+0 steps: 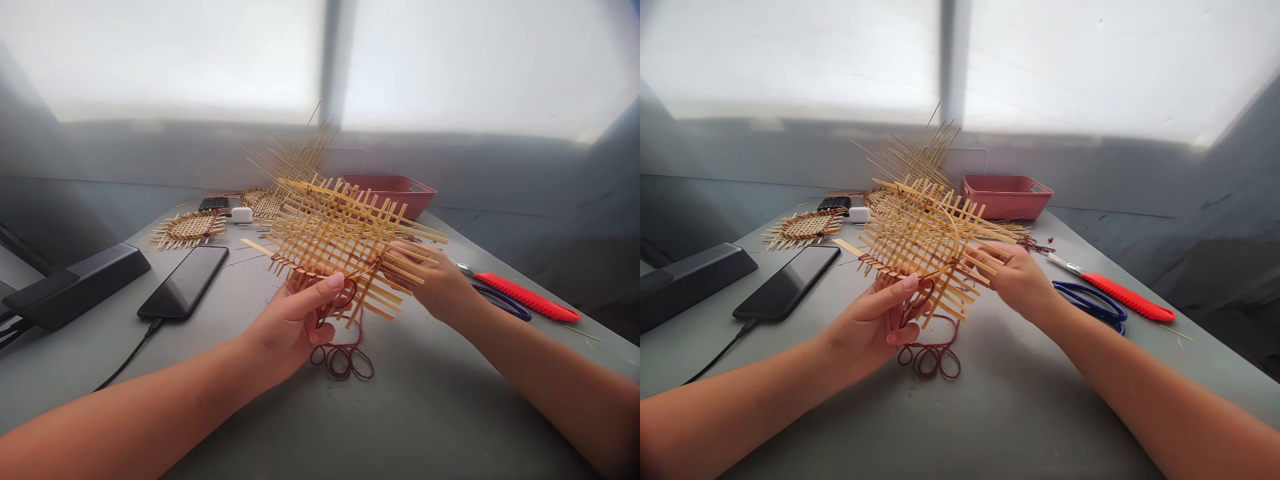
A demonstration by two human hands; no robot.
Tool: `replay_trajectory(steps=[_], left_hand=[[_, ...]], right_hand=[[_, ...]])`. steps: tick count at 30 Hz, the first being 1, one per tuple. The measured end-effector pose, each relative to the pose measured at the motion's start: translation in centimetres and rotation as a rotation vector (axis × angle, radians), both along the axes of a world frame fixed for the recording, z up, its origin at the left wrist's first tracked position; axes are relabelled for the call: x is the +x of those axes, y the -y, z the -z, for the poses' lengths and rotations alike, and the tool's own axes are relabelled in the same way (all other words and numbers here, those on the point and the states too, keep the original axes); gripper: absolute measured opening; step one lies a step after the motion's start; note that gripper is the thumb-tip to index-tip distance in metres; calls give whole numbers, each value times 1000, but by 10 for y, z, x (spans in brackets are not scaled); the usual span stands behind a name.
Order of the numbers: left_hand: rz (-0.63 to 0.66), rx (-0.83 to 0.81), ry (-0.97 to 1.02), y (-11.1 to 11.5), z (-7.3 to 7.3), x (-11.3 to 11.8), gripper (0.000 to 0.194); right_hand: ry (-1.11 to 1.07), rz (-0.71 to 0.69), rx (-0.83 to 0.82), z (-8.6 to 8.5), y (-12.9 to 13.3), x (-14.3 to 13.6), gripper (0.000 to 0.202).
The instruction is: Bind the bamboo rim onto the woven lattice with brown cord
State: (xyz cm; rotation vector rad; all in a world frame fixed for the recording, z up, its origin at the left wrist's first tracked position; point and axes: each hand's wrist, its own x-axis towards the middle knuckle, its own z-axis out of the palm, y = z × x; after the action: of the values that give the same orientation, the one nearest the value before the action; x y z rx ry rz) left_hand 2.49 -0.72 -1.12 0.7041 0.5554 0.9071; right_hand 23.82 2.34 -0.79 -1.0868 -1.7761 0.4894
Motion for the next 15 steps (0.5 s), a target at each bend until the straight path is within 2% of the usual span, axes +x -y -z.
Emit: replay_trajectory(steps=[2,6,8,10,12,13,15], left_hand=[[6,3,-6,0,0,0,25],[10,37,0,0,1,1,23],[11,50,0,0,1,1,22],[4,44,1,-1,1,1,23],[3,34,8,-1,1,1,23],[3,33,14,0,1,1,23],[2,35,25,0,1,1,21]], right_hand=[[-234,-19,-146,-7,-2,1,33],[-885,-76,-472,-27,2,-1,27],[-995,-130,-534,-31,5,-2,31],[-952,-200,-572,-29,7,-3,38],[-801,-242,-595,-23,6,-3,43],[-697,-243,-576,-20,6,-3,45],[-390,-209,-423,-13,4,-1,47]])
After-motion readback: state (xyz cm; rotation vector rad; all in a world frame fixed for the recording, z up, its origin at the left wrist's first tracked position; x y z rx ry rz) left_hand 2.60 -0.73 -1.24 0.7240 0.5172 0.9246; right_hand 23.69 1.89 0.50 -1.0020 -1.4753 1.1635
